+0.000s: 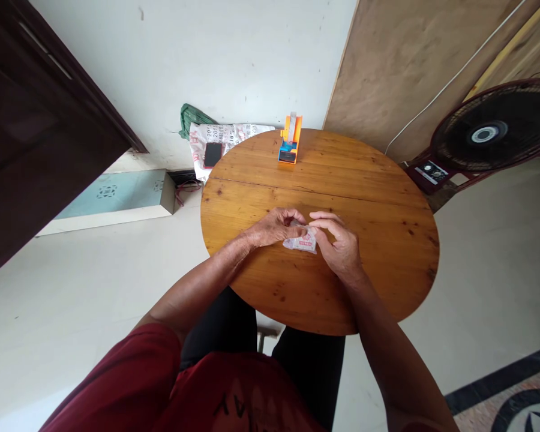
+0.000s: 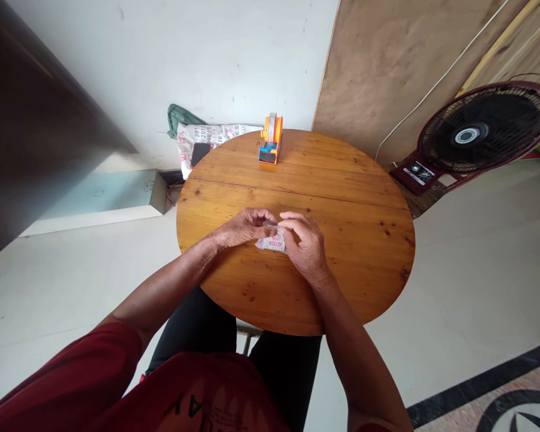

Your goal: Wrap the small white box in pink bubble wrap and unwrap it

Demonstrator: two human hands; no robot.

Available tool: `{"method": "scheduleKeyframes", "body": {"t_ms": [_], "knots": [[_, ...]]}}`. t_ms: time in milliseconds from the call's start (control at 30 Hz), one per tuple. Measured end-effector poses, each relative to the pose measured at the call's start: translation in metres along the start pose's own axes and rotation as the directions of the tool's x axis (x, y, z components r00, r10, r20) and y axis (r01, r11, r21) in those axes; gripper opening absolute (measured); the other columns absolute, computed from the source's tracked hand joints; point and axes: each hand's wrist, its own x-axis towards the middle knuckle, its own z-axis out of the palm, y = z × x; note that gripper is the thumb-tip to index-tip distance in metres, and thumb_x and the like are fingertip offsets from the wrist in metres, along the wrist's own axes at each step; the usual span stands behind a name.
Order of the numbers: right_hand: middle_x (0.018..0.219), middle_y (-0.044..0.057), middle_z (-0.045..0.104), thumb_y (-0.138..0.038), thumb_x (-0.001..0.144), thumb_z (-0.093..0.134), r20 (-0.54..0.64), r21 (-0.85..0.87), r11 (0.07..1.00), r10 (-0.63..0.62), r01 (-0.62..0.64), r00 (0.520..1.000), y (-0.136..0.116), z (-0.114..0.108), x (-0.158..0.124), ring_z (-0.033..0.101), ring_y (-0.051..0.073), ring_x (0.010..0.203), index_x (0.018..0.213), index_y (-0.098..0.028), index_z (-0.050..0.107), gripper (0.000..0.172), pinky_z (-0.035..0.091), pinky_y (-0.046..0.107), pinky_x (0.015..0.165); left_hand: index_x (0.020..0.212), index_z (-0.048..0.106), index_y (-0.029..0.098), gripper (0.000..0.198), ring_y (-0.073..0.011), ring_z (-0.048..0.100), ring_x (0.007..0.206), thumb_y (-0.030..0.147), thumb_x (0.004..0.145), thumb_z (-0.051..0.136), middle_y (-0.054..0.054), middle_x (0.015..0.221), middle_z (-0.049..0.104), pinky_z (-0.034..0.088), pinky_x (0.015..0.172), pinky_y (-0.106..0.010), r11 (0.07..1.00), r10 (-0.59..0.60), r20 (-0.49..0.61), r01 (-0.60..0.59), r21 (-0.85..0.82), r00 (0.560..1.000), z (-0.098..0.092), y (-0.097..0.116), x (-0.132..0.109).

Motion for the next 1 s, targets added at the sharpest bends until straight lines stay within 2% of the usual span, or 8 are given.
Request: {"method": "scheduleKeyframes", "body": {"t_ms": [300, 700, 833, 1000], "knots": [[0.111, 0.006, 0.076, -0.028, 0.093, 0.059, 0.016, -0.011, 1.0, 0.013, -0.013, 1.0, -0.0014, -0.0005, -0.0007, 0.071, 0.025, 0.104, 0.088, -0.028, 0.076, 0.018, 0.056, 0.047, 0.097, 0.093, 0.066, 0.013, 0.033, -0.0085, 0.056, 0.066, 0.034, 0.072, 0.08, 0.002, 0.077, 0.065, 0.042, 0.062, -0.022, 1.0, -0.015, -0.019, 0.016, 0.008, 1.0, -0.0026, 0.0002, 0.0005], [0.118, 0.007, 0.075, -0.023, 0.091, 0.058, 0.089, 0.0, 1.0, -0.027, 0.028, 0.996, 0.001, -0.003, 0.0019, 0.07, 0.025, 0.109, 0.09, -0.028, 0.077, 0.02, 0.054, 0.048, 0.099, 0.09, 0.069, 0.012, 0.038, -0.009, 0.055, 0.065, 0.039, 0.067, 0.084, 0.001, 0.075, 0.067, 0.041, 0.064, -0.024, 0.997, -0.03, -0.021, 0.029, -0.071, 0.999, -0.0076, -0.0027, 0.0042], [0.12, 0.008, 0.074, -0.019, 0.091, 0.056, 0.101, -0.085, 0.989, -0.112, 0.121, 0.989, 0.0022, -0.0036, 0.0017, 0.07, 0.025, 0.109, 0.094, -0.027, 0.077, 0.023, 0.054, 0.048, 0.097, 0.089, 0.069, 0.012, 0.038, -0.009, 0.055, 0.063, 0.041, 0.068, 0.083, 0.001, 0.074, 0.066, 0.041, 0.063, -0.024, 0.997, -0.033, -0.029, 0.031, -0.065, 0.999, -0.0083, -0.006, 0.0062], [0.12, 0.008, 0.074, -0.017, 0.089, 0.056, 0.147, -0.269, 0.922, -0.248, 0.28, 0.958, 0.0001, -0.005, -0.0013, 0.07, 0.026, 0.105, 0.099, -0.025, 0.076, 0.024, 0.052, 0.045, 0.092, 0.09, 0.069, 0.012, 0.036, -0.0094, 0.055, 0.062, 0.041, 0.072, 0.08, 0.0, 0.073, 0.067, 0.041, 0.062, -0.024, 0.996, -0.026, -0.028, 0.024, -0.083, 0.999, -0.0094, -0.0081, 0.0071]]}}
